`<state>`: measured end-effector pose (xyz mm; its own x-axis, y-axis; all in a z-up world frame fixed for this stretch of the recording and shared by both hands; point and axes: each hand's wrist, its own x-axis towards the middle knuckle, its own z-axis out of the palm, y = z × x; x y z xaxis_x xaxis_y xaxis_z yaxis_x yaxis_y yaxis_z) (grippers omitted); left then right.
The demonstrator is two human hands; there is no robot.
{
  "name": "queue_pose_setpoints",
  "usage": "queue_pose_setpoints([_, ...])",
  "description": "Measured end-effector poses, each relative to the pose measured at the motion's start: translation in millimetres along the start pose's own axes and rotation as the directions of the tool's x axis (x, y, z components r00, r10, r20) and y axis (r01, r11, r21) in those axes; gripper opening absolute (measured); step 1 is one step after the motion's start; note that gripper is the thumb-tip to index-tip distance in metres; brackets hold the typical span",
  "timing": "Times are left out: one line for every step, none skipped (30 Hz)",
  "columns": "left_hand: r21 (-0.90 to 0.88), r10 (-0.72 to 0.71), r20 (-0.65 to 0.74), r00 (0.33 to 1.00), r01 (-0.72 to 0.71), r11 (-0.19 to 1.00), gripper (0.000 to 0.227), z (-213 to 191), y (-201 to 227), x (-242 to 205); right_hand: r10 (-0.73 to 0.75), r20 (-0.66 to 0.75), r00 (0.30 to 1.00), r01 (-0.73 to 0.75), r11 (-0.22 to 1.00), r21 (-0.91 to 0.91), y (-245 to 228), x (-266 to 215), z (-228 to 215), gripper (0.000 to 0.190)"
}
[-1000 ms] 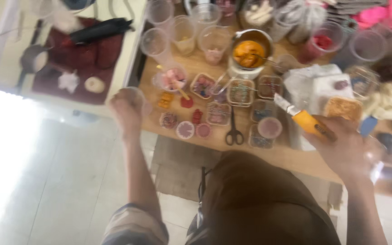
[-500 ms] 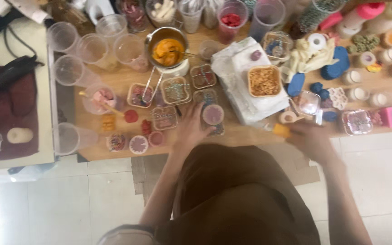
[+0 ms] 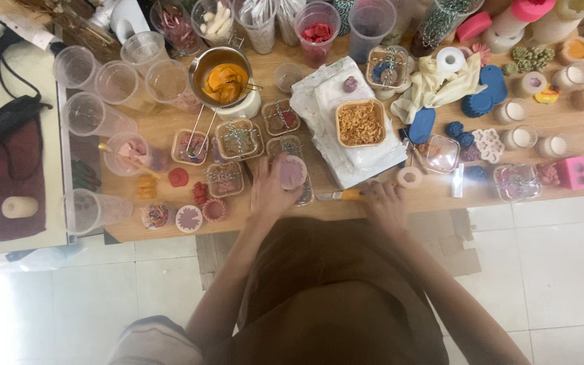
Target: The person prepares decorative candle elements by placing small items into a plastic container, adding shredded paper, and using a utility knife to trim a molded wax flower shape.
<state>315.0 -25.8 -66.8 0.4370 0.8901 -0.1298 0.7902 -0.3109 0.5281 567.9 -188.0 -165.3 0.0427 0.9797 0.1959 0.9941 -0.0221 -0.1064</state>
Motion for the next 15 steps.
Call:
queue_pose_setpoints([-0.095, -0.015, -0.067, 0.998, 0.008, 0.995, 0.088, -7, 5, -5, 0.004, -0.035, 0.999, -0.002, 0.998, 0.065, 2, 0, -10, 0.029])
queue_pose_setpoints([-0.19, -0.036, -0.133, 0.991, 0.01, 0.982, 0.085, -14, 10, -8, 0.01, -0.07, 0.998, -0.001, 0.991, 0.13, 2, 2, -20, 0.028])
queue_pose_setpoints([-0.189, -0.041, -0.138, 0.99, 0.014, 0.982, 0.085, -20, 15, -10, 0.003, -0.071, 0.997, 0.006, 0.991, 0.133, -1, 4, -33, 0.028])
queue_pose_setpoints([-0.238, -0.034, -0.18, 0.983, -0.01, 0.971, 0.086, -26, 19, -12, 0.117, 0.144, 0.983, -0.148, 0.964, 0.222, -7, 7, -47, 0.02])
queue_pose_setpoints([-0.286, -0.032, -0.226, 0.974, -0.035, 0.958, 0.088, -32, 22, -13, 0.198, 0.361, 0.911, -0.306, 0.912, 0.273, -13, 14, -63, 0.014])
queue_pose_setpoints([-0.285, -0.039, -0.235, 0.971, -0.03, 0.958, 0.088, -37, 26, -15, 0.187, 0.359, 0.915, -0.295, 0.915, 0.276, -22, 24, -79, 0.014])
queue_pose_setpoints([-0.328, 0.009, -0.282, 0.959, -0.105, 0.939, 0.089, -41, 30, -17, 0.246, 0.439, 0.864, -0.439, 0.795, 0.418, -35, 35, -94, 0.02])
queue_pose_setpoints([-0.366, 0.054, -0.331, 0.942, -0.181, 0.913, 0.09, -45, 35, -20, 0.279, 0.529, 0.802, -0.568, 0.633, 0.527, -48, 48, -109, 0.027])
queue_pose_setpoints([-0.365, 0.045, -0.338, 0.94, -0.175, 0.914, 0.09, -49, 41, -23, 0.193, 0.495, 0.847, -0.526, 0.439, 0.729, -58, 62, -122, 0.032])
queue_pose_setpoints([-0.427, 0.028, -0.341, 0.94, -0.181, 0.886, 0.092, -53, 49, -27, 0.12, 0.439, 0.89, -0.455, 0.202, 0.867, -69, 79, -132, 0.04])
queue_pose_setpoints([-0.486, 0.014, -0.345, 0.939, -0.191, 0.853, 0.093, -58, 55, -30, 0.109, 0.437, 0.893, -0.45, 0.206, 0.869, -81, 99, -137, 0.04])
queue_pose_setpoints([-0.484, 0.007, -0.353, 0.935, -0.19, 0.854, 0.093, -65, 60, -35, 0.014, 0.456, 0.89, -0.456, 0.052, 0.888, -92, 117, -141, 0.041])
queue_pose_setpoints([-0.487, 0.038, -0.376, 0.926, -0.232, 0.842, 0.093, -72, 64, -40, -0.082, 0.457, 0.886, -0.463, -0.1, 0.881, -100, 132, -146, 0.043])
queue_pose_setpoints([-0.489, 0.068, -0.399, 0.915, -0.274, 0.828, 0.092, -80, 66, -42, -0.091, 0.451, 0.888, -0.458, -0.094, 0.884, -104, 140, -152, 0.043])
queue_pose_setpoints([-0.486, 0.063, -0.408, 0.911, -0.275, 0.829, 0.092, -88, 64, -41, -0.052, 0.454, 0.89, -0.456, -0.142, 0.879, -108, 146, -158, 0.042])
